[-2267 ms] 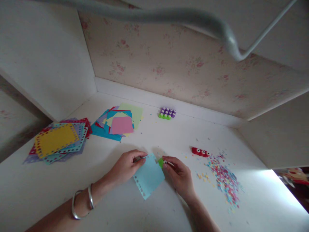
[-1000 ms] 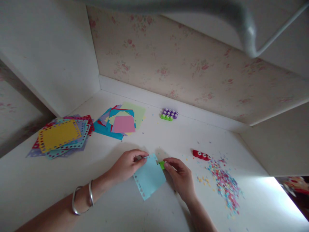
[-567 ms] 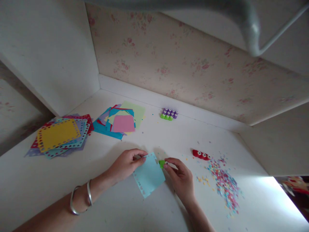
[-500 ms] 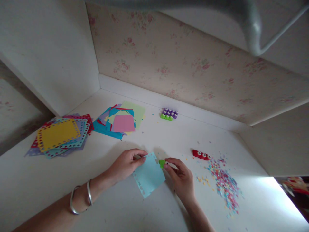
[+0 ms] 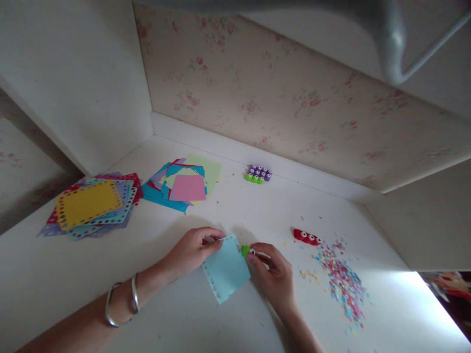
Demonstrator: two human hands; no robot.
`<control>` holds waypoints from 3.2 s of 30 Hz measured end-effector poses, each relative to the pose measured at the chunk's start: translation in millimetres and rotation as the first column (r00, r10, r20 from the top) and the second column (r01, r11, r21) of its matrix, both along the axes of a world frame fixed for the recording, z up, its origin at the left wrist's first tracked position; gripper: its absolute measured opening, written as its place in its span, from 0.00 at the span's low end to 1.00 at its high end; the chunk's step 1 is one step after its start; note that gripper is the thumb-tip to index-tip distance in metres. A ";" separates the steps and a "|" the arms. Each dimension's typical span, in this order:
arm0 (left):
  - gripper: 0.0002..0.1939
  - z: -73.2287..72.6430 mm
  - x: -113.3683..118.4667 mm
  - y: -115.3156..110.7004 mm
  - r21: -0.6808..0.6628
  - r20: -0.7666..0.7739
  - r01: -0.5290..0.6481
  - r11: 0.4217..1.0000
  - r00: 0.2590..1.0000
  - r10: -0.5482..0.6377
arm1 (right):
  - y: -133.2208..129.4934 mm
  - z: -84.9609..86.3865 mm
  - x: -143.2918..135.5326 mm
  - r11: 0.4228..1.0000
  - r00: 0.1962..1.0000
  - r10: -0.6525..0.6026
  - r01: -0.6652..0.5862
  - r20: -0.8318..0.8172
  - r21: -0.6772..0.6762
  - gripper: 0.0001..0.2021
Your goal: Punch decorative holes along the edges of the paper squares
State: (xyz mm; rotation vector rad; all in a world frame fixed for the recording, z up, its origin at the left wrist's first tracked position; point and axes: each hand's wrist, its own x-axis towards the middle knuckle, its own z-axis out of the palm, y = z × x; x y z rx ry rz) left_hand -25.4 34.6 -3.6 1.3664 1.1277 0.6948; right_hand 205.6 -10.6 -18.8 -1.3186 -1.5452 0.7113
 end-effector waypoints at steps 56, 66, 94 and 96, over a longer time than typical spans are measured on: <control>0.25 20.6 11.7 -17.8 -0.258 0.221 -0.159 0.953 0.950 0.219 | 5.9 2.4 20.9 0.983 0.982 0.176 -0.173 0.062 -0.054 0.13; 0.19 10.9 8.8 -12.9 -0.156 0.063 -0.167 0.974 0.982 0.178 | 4.3 0.6 13.9 0.981 0.970 0.069 -0.108 -0.232 -0.159 0.14; 0.14 14.5 8.5 -18.0 0.117 -0.165 -0.121 0.986 0.976 0.140 | 2.8 -0.3 11.3 0.974 0.967 0.185 -0.205 -0.176 -0.102 0.13; 0.14 15.1 8.6 -18.5 0.137 -0.177 -0.117 0.984 0.974 0.141 | 2.8 0.2 10.8 0.973 0.968 0.187 -0.206 -0.165 -0.104 0.13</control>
